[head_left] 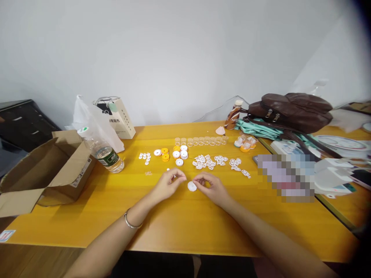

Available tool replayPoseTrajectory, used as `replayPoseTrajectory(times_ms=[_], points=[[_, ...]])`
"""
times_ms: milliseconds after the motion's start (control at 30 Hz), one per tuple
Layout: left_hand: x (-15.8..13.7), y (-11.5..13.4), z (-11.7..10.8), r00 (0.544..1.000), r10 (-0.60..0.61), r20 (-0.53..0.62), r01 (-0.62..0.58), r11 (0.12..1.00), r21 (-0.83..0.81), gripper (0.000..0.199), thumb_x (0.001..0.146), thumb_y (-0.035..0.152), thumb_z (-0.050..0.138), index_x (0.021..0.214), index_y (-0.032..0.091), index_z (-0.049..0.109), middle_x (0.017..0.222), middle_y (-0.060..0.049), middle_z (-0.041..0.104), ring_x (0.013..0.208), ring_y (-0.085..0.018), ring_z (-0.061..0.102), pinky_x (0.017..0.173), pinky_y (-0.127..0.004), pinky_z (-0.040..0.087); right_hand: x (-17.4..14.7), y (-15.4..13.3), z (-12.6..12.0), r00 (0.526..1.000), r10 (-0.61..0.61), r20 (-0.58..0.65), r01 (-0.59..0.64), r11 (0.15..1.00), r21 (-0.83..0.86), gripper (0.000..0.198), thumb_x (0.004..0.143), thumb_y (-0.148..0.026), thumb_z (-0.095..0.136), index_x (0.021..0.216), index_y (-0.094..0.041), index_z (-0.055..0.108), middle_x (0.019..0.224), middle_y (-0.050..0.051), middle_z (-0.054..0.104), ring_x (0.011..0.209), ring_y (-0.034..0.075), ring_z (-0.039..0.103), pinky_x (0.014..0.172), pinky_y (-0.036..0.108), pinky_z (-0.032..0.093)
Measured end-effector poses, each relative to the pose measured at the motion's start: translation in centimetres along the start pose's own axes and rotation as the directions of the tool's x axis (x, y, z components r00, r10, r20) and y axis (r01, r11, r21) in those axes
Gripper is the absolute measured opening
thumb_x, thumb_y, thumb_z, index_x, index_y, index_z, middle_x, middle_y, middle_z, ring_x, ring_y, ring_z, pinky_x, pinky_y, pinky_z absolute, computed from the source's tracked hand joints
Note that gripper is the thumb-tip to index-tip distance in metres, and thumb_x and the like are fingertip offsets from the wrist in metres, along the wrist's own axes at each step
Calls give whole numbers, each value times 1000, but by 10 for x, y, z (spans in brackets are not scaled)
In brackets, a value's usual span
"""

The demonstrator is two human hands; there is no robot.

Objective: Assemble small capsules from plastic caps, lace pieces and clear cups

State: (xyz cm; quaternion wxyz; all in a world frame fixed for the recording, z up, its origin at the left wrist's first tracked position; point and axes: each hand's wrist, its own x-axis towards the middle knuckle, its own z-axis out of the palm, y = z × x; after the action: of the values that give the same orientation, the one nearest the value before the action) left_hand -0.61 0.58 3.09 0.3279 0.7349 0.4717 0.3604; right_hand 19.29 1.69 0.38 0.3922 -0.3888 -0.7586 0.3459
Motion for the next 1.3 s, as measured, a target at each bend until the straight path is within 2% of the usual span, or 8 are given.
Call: replayPoseTrajectory(times_ms=[133,433,600,900,1033,1300], points=[[-4,7,15,1000,-8,24,10,996,-89,17,83,31,52,78,16,58,75,-2,61,73,-13,55,70,-23,42,-3,-9,4,999,37,9,-38,999,32,14,78,-32,56,78,-19,62,69,2,62,61,12,54,57,24,44],[-2,3,19,999,-20,34,24,992,-127,15,81,29,54,76,15,58,73,-2,61,72,-13,56,71,-24,43,-4,-8,5,996,89,23,-90,994,58,14,77,-30,56,74,-18,61,67,1,63,58,11,53,55,22,42],[-2,-2,20,999,-3,34,5,999,-48,16,81,30,54,76,16,61,74,-3,64,71,-14,57,69,-25,43,-3,-8,4,991,119,65,-121,992,39,18,80,-32,52,76,-17,61,68,1,63,59,11,54,55,22,42],[0,-3,22,993,75,86,-86,986,143,12,81,24,52,76,18,62,75,-3,63,72,-15,55,70,-27,41,-2,-5,1,987,124,101,-117,990,-73,15,79,-28,51,71,-18,60,60,-1,57,50,9,43,47,20,35],[2,-2,24,993,59,101,-86,955,284,11,80,23,53,76,20,63,79,-3,61,81,-18,53,76,-32,36,-1,0,2,982,148,116,-134,984,-118,14,78,-25,51,70,-17,60,57,-2,53,50,9,42,46,20,34],[4,-2,26,998,32,52,-48,937,346,8,77,22,55,74,20,63,95,-4,57,93,-20,49,80,-36,29,2,4,5,978,172,118,-158,980,-120,12,76,-22,50,69,-17,58,57,-2,55,51,10,44,47,20,36]])
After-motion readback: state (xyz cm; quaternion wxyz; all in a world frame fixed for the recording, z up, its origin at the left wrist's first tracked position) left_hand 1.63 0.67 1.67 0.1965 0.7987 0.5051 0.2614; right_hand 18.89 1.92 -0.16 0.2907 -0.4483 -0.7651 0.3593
